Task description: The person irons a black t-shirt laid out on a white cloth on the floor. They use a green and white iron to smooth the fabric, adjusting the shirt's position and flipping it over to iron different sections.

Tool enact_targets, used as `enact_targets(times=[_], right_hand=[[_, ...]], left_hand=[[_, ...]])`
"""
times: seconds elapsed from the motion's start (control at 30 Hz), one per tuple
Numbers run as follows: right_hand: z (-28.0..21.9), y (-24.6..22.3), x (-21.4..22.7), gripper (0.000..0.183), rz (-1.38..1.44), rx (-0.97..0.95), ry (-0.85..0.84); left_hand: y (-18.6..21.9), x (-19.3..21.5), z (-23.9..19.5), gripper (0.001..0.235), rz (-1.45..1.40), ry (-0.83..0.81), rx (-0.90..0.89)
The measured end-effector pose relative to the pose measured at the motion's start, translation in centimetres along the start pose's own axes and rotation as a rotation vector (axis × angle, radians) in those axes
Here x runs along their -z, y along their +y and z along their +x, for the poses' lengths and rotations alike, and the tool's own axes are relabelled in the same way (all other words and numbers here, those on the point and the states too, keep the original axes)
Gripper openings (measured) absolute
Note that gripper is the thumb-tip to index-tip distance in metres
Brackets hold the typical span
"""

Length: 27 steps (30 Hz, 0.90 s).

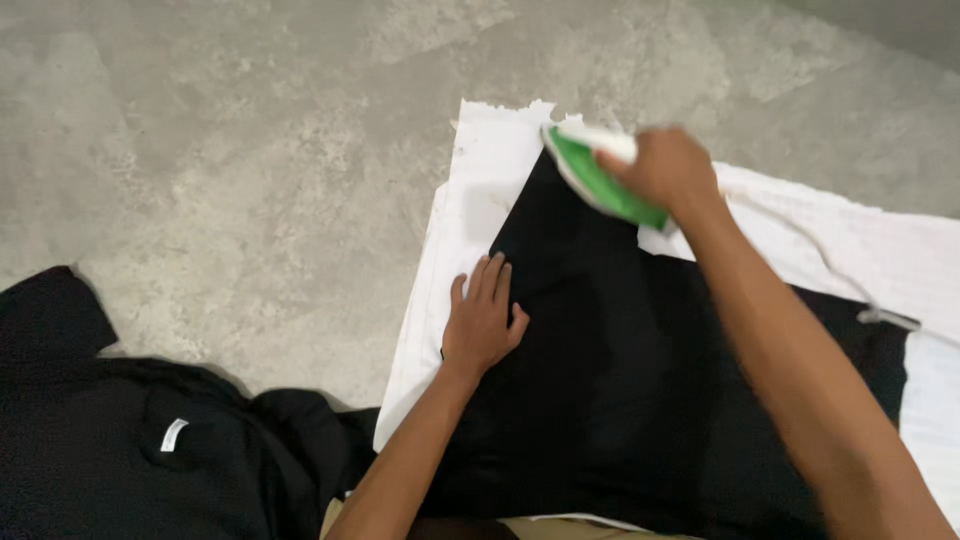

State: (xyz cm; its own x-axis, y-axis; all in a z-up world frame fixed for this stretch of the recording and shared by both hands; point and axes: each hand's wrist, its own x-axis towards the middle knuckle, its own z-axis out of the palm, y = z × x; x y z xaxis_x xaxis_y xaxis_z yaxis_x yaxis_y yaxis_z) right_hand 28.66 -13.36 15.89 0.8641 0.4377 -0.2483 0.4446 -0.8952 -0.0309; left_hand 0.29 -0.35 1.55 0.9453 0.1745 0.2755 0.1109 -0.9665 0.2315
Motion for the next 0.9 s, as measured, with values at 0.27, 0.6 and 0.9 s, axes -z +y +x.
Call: enact_targets(times=[0.27, 0.6, 0.9], right_hand=[[-11.6, -3.7, -1.1, 0.084, -0.056, 0.079, -0.187], [-1.8, 2.2, -4.1, 0.099, 0.046, -0.155, -0.013], [-0.4, 2.7, -1.6, 0.093, 0.012, -0.046, -0.025]], left_hand=[[-1.3, -0.4, 0.8, 0.075, -0.057, 0.064, 0.106], [-0.3, 4.5, 1.7, 0.080, -0.061, -0.424, 0.154], [-0.2, 4.3, 2.7, 0.086, -0.121, -0.405, 0.204]])
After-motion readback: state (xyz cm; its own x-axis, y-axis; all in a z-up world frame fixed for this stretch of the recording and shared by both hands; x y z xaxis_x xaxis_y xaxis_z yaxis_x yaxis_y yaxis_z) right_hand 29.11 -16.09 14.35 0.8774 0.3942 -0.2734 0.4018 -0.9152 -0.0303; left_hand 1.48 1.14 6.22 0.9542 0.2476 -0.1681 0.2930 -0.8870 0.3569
